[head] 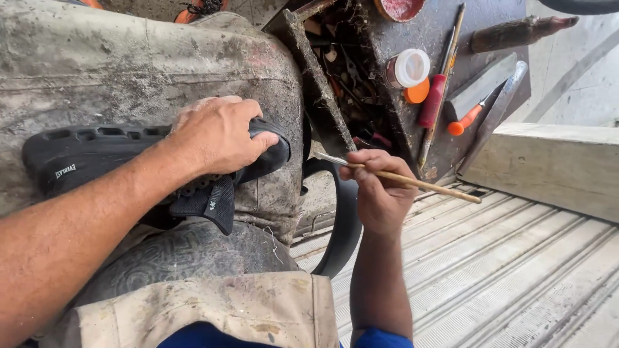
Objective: Applying adhesive to the edges of a shoe for repair using a small applicator
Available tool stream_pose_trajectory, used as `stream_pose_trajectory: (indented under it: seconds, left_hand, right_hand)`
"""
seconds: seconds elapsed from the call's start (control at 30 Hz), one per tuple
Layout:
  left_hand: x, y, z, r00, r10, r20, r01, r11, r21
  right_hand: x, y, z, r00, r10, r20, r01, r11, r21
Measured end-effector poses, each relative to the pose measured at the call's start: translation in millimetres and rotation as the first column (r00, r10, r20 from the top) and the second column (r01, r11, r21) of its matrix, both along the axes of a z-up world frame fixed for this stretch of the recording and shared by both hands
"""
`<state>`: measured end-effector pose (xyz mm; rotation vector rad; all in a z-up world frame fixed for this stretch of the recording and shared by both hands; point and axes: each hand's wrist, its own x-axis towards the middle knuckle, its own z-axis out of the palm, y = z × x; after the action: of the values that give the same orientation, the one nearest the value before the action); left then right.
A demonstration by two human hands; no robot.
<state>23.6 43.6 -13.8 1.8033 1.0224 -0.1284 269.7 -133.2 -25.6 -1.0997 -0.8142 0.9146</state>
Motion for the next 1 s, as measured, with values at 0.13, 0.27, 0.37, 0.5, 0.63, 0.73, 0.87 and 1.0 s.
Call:
stream_pose_trajectory:
  seconds: [0.13, 0.27, 0.37, 0.5, 0.63, 0.73, 0.87, 1.0]
  left_hand:
    - [-0.9, -9.0, -12.9, 1.0, -0.016, 0.025, 0.013, 0.991, 0.136]
    - [2.2, -15.2, -37.8, 0.999, -0.047, 0.026, 0.037, 0.953, 0.302]
    - [2.0, -15.8, -39.8, 0.999, -0.028, 0.034, 0.016, 0.947, 0.322]
    - [-4.4, -11.1, 5.7, 0.978, 0.094, 0.187, -0.098, 0.995, 0.014]
    - [10.1, -12.2, -17.2, 0.999, 0.02, -0.05, -0.008, 0.974, 0.226]
    - [15.6, -12.4, -35.3, 0.997, 0.027, -0.068, -0.01, 0.973, 0.232]
    - [18.8, -16.8, -56.4, 0.998, 0.038, -0.049, -0.023, 0.961, 0.277]
    - [19.5, -16.7, -49.0, 0.998, 0.005, -0.062, 0.013, 0.958, 0.287]
  right_hand:
    - [-12.7, 7.4, 5.3, 0.988, 0.062, 0.144, -0.061, 0.998, -0.015]
    - [-25.7, 16.7, 5.1, 0.956, 0.102, 0.275, -0.099, 0.995, -0.026]
    - [-28.0, 21.0, -1.1, 0.941, 0.102, 0.322, -0.099, 0.995, -0.028]
    - [-24.9, 20.5, 0.1, 0.945, 0.033, 0.325, -0.039, 0.999, 0.011]
    - [-20.8, 17.3, -1.6, 0.946, 0.03, 0.323, -0.036, 0.999, 0.012]
    - [-22.3, 17.5, -1.5, 0.945, 0.028, 0.326, -0.031, 1.0, 0.004]
    - [-28.2, 21.1, -1.1, 0.943, 0.063, 0.325, -0.06, 0.998, -0.02]
    - [-30.3, 23.2, -7.8, 0.94, 0.081, 0.331, -0.076, 0.997, -0.029]
